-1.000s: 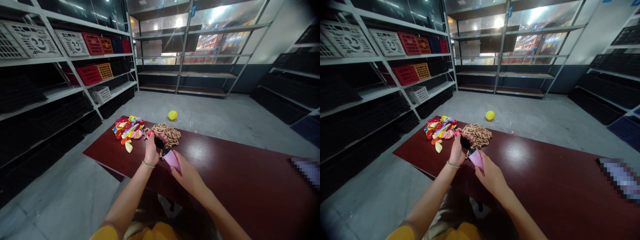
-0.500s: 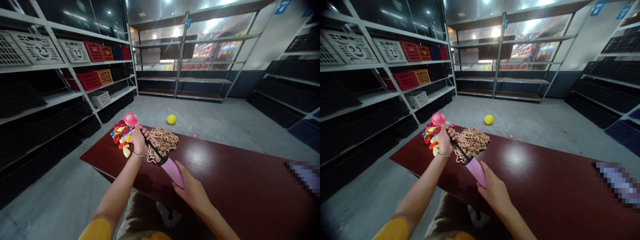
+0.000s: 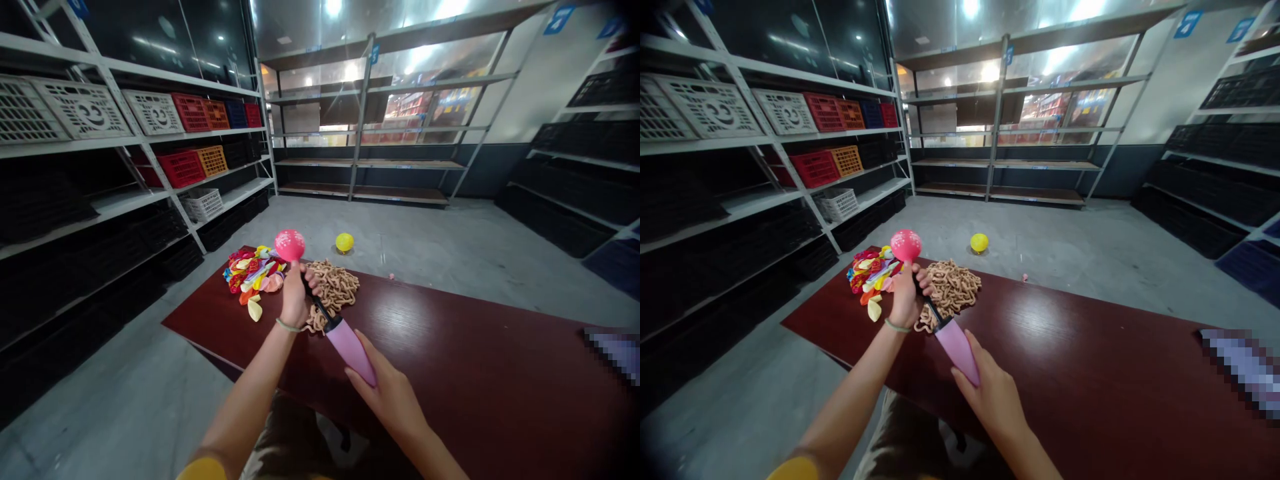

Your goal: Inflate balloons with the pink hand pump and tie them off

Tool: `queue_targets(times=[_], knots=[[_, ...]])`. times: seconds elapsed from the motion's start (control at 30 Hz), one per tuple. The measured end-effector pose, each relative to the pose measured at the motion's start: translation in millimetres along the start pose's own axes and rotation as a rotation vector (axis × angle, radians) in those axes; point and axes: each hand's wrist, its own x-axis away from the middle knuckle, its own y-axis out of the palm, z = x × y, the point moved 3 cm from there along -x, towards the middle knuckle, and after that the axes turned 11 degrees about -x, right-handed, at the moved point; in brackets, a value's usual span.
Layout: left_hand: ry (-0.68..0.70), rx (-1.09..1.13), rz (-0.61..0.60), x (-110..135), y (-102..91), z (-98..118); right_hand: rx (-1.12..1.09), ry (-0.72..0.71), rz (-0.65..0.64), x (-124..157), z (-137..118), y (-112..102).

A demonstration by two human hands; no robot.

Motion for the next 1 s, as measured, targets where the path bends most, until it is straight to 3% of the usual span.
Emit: queue_targets(times=[0.07, 0.17, 0.3, 0.57, 0.67, 0.87, 1.0], knots=[[-0.048, -0.03, -0.09, 11, 6.9, -12, -0.074, 0.044, -0.018, -8, -6, 2], [-0.03, -0.063, -0.125, 20, 9.8, -20, -0.147, 0.083, -0.047, -15, -17, 2], [-0.007, -0.101, -0.01, 8, 2.6, -13, -0.164, 0.085, -0.069, -11, -19, -1], [0.042, -0.07, 0.117, -31, -21.4, 21, -0.04, 0.04, -0.104, 31, 16, -22], [0.048, -0.039, 0.125, -28, -24.9, 9, -0.059, 0.087, -0.137, 32, 17, -24], [-0.043, -0.066, 0.043, 5, -14.1, -43, -0.164, 0.215, -0.147, 0, -3, -14], [-0.031, -0.114, 0.022, 14, -12.9, -50, -0.203, 0.192, -0.131, -10, -15, -5]])
